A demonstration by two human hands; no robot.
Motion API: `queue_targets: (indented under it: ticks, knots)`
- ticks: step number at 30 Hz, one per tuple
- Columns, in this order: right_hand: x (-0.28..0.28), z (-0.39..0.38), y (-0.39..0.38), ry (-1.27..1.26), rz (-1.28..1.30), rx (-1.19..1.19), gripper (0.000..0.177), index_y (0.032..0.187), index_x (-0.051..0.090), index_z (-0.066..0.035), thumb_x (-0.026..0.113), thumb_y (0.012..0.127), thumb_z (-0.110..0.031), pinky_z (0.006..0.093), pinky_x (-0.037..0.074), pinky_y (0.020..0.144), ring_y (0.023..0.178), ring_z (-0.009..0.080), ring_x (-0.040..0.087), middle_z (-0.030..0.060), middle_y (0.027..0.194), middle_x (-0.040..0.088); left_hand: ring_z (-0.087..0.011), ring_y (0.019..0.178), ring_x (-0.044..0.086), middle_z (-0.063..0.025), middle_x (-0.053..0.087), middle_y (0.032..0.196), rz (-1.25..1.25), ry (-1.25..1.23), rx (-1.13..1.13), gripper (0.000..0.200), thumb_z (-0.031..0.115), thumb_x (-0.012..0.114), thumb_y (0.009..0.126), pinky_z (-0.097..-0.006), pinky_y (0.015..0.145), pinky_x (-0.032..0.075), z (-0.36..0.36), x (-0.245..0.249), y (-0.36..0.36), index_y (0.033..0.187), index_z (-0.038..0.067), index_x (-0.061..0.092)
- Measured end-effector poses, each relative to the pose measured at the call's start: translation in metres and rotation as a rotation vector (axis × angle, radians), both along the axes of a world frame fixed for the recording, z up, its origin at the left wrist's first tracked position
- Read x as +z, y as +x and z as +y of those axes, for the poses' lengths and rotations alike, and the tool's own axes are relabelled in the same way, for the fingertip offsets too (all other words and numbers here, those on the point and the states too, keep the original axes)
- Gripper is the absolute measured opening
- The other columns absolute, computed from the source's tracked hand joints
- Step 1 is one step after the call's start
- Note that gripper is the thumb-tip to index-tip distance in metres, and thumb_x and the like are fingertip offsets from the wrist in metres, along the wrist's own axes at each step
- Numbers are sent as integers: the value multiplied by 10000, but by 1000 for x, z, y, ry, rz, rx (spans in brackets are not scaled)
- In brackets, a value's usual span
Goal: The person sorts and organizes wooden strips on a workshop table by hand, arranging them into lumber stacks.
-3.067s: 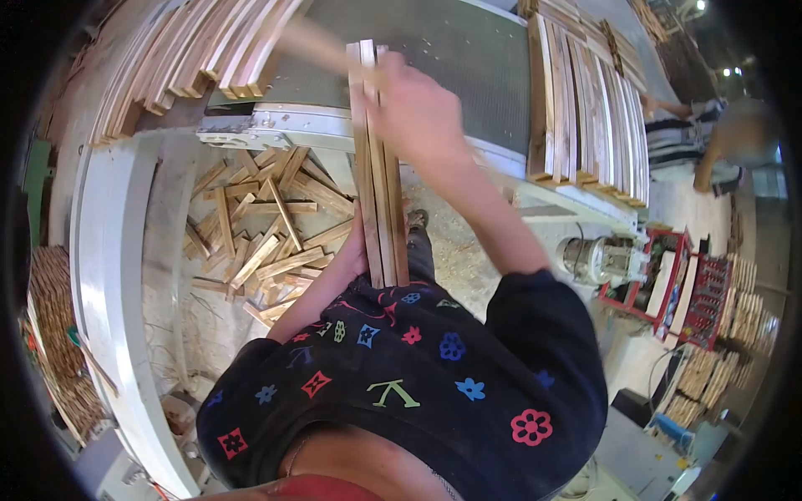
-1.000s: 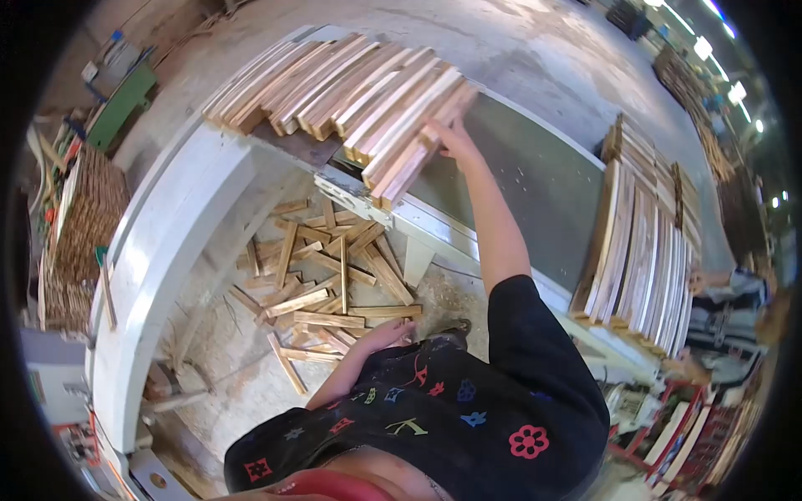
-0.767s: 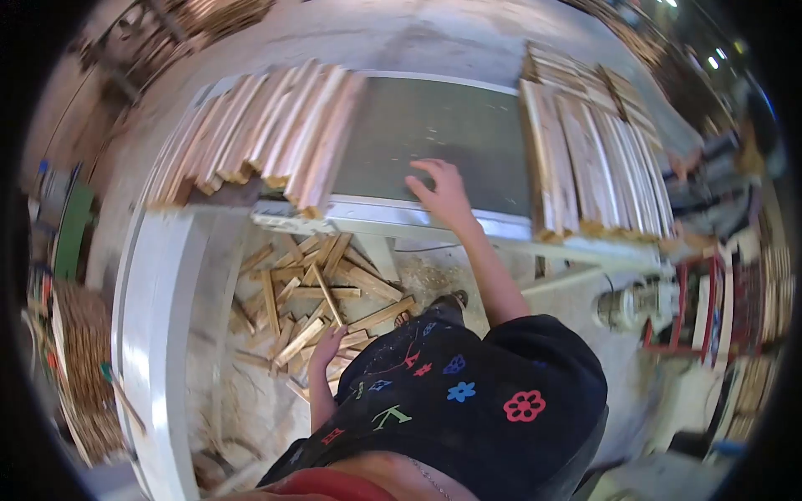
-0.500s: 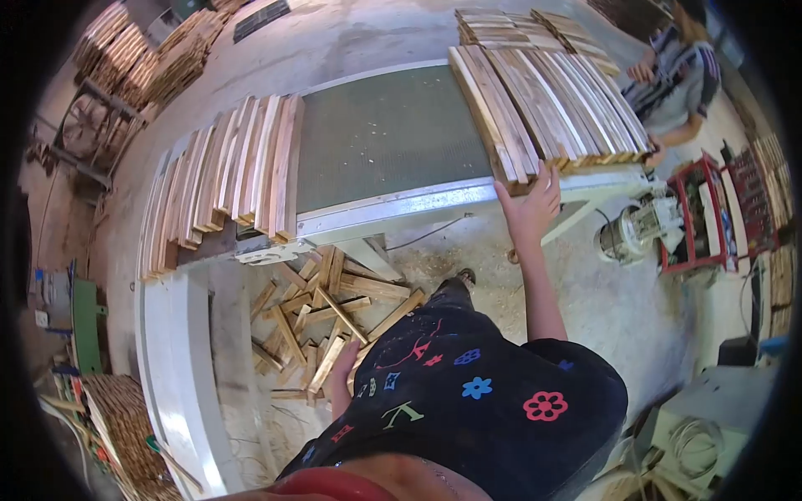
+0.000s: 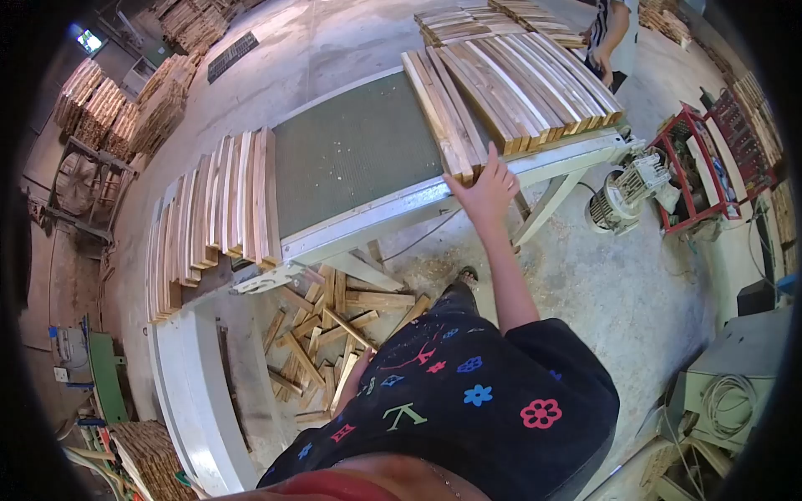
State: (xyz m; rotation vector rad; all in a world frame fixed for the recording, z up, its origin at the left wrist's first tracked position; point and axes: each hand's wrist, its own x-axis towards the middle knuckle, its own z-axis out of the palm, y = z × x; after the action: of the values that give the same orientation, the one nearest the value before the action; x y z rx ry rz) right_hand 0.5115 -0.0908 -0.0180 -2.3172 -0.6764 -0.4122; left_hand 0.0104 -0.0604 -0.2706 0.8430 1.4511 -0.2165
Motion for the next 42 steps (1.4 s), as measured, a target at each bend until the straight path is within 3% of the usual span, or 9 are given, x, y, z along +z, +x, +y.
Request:
queue_targets:
  ticks: [3, 7, 12, 23, 28, 29, 30, 37, 42]
  knots:
    - [20, 11, 22, -101, 34, 128, 918, 1453, 409, -36, 681, 796, -617, 502, 357, 1041, 1218, 372, 508, 213, 1333, 514, -258, 1053, 636, -182, 643, 1232, -111, -17, -66, 750, 635, 509, 939, -381, 855, 515, 24, -76, -28, 1378, 28, 539]
    - [49, 56, 62, -318, 233, 189, 947, 1460, 380, -24, 697, 777, -598, 503, 477, 959, 1224, 409, 540, 270, 1364, 492, -175, 1014, 622, -85, 655, 1198, -370, 284, 225, 680, 611, 487, 954, -320, 837, 475, 28, 72, 44, 1336, 53, 560]
    - [47, 110, 86, -357, 281, 158, 872, 1434, 389, -16, 700, 778, -499, 493, 480, 994, 1238, 434, 526, 290, 1340, 499, -233, 1233, 569, -151, 561, 1401, -214, 587, -190, 720, 576, 413, 1003, -362, 1015, 431, 63, 107, 74, 1480, 37, 417]
    - [69, -1, -79, -297, 343, 424, 950, 1505, 299, 16, 698, 751, -401, 491, 489, 925, 1098, 447, 570, 310, 1171, 551, -299, 1357, 471, -180, 481, 1466, -1151, -195, -43, 1029, 805, 237, 912, -451, 1160, 329, 45, 142, 257, 1504, -33, 322]
    - [25, -23, -116, -82, 219, 499, 880, 1440, 346, 49, 763, 803, -391, 474, 473, 965, 1082, 430, 605, 310, 1237, 559, -321, 1379, 433, -162, 420, 1516, -1069, -374, 197, 1101, 895, 308, 810, -514, 1157, 325, 5, 183, 277, 1528, 59, 317]
    - [20, -24, -111, -33, 342, 518, 833, 1415, 368, 46, 755, 822, -392, 454, 479, 953, 1070, 398, 613, 286, 1215, 575, -323, 1383, 426, -158, 409, 1524, -1081, -355, 207, 1107, 907, 320, 793, -525, 1154, 326, 0, 181, 276, 1530, 82, 320]
    - [13, -22, -103, 21, 461, 536, 787, 1390, 391, 44, 747, 841, -393, 435, 486, 941, 1057, 366, 621, 262, 1194, 590, -294, 1246, 559, -148, 536, 1398, -1082, -334, 268, 1026, 885, 306, 827, -482, 1014, 488, -3, 176, 275, 1512, 124, 364]
    - [-1, 1, -72, 337, 1314, 537, 583, 1322, 475, -32, 723, 909, -361, 305, 519, 788, 914, 151, 638, 112, 1015, 644, -245, 1154, 613, -127, 592, 1295, -1022, -263, 244, 970, 847, 272, 873, -440, 959, 531, -1, 169, 269, 1501, 115, 374]
    - [-14, -15, -77, 474, 1237, 540, 648, 1391, 387, -2, 699, 933, -337, 280, 519, 749, 867, 152, 647, 104, 969, 657, -261, 1073, 633, -128, 623, 1212, -941, -255, 276, 963, 848, 345, 855, -443, 932, 534, 2, 188, 263, 1413, 73, 475]
